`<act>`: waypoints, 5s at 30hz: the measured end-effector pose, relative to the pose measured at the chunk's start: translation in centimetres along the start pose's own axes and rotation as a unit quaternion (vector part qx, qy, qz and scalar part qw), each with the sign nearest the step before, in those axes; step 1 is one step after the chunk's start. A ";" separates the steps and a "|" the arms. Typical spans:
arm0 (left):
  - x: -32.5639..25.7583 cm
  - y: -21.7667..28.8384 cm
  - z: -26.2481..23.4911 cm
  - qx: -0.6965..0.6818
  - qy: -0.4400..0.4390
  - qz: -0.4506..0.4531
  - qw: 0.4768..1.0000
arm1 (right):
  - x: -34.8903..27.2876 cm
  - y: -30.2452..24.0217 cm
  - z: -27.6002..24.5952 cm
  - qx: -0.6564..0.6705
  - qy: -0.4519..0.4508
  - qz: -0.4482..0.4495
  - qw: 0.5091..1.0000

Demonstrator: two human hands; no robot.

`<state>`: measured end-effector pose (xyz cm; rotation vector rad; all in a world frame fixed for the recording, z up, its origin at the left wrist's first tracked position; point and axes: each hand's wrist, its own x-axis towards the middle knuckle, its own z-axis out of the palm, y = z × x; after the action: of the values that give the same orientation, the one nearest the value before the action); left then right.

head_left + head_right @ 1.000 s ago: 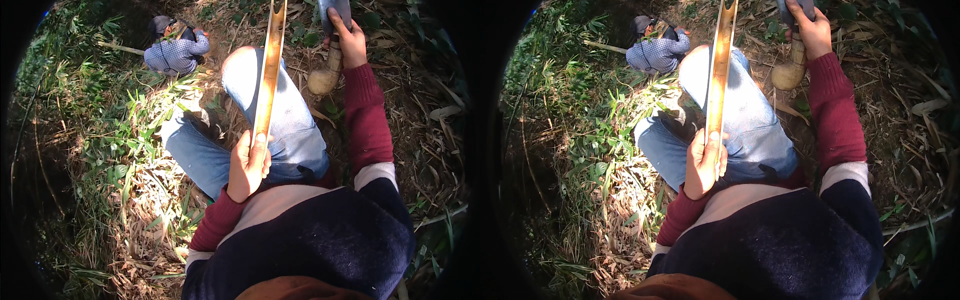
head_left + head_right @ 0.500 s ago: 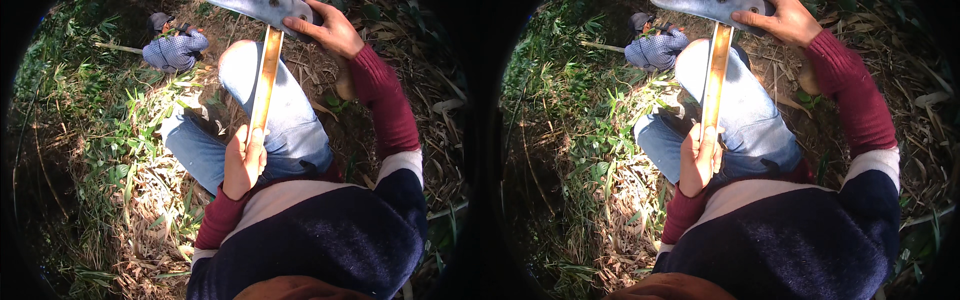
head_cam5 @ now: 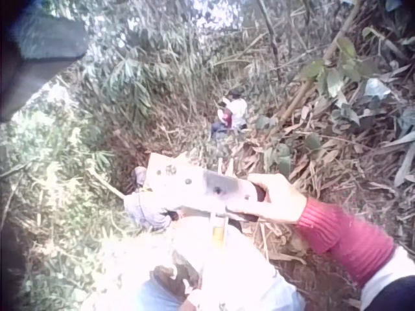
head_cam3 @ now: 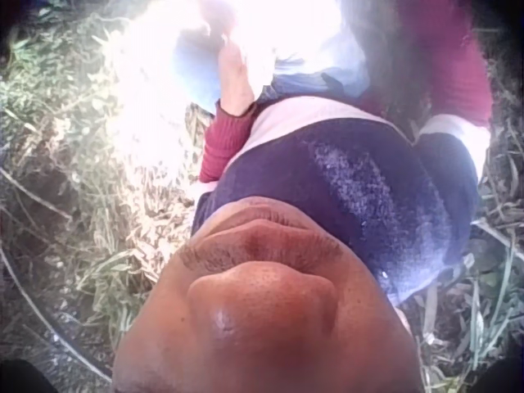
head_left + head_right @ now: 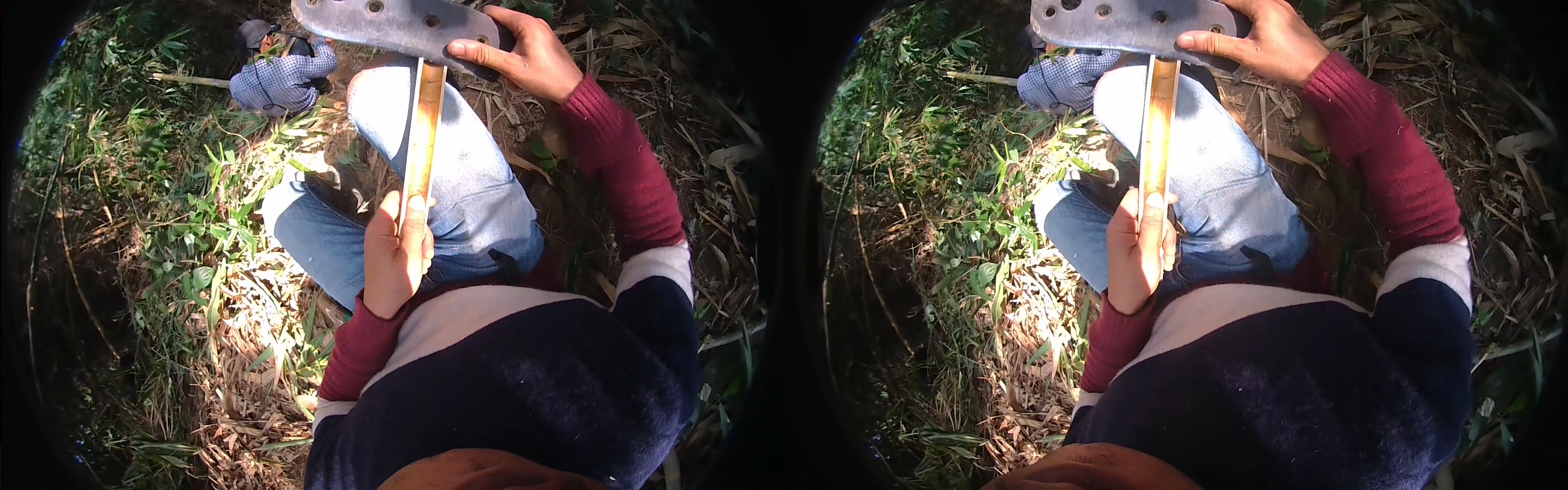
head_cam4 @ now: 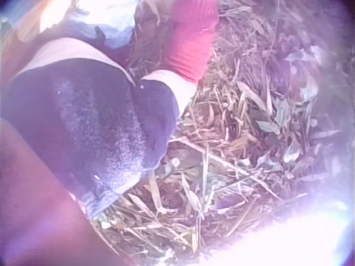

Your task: The person sits on the ground in a forest and uses a large machete to sharpen a small wooden stick. They repeatedly rub the stick against the blade's edge and inspect the tool's surface. Another person is visible working in the background.

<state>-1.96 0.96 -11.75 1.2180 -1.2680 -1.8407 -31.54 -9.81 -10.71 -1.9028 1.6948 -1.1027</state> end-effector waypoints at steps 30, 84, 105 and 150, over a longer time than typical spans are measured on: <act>0.1 -0.3 0.1 -0.002 0.011 -0.007 1.000 | -2.9 -3.4 0.6 -0.032 -0.107 -0.016 0.994; -0.6 -0.9 0.9 0.012 -0.025 0.035 0.999 | -3.2 -5.8 -4.9 0.000 0.012 -0.110 0.994; -0.6 -4.9 -3.6 -0.432 -0.312 -0.133 0.836 | 0.0 0.6 -2.4 0.530 0.026 0.180 0.829; 3.8 2.0 1.1 -0.170 -0.047 -0.026 0.984 | -8.4 -8.2 2.3 -0.160 0.012 -0.203 0.966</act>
<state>-4.54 -2.55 -11.08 0.9949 -0.9250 -2.0714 -24.18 -0.59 -8.89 -2.5359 1.6130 -1.0369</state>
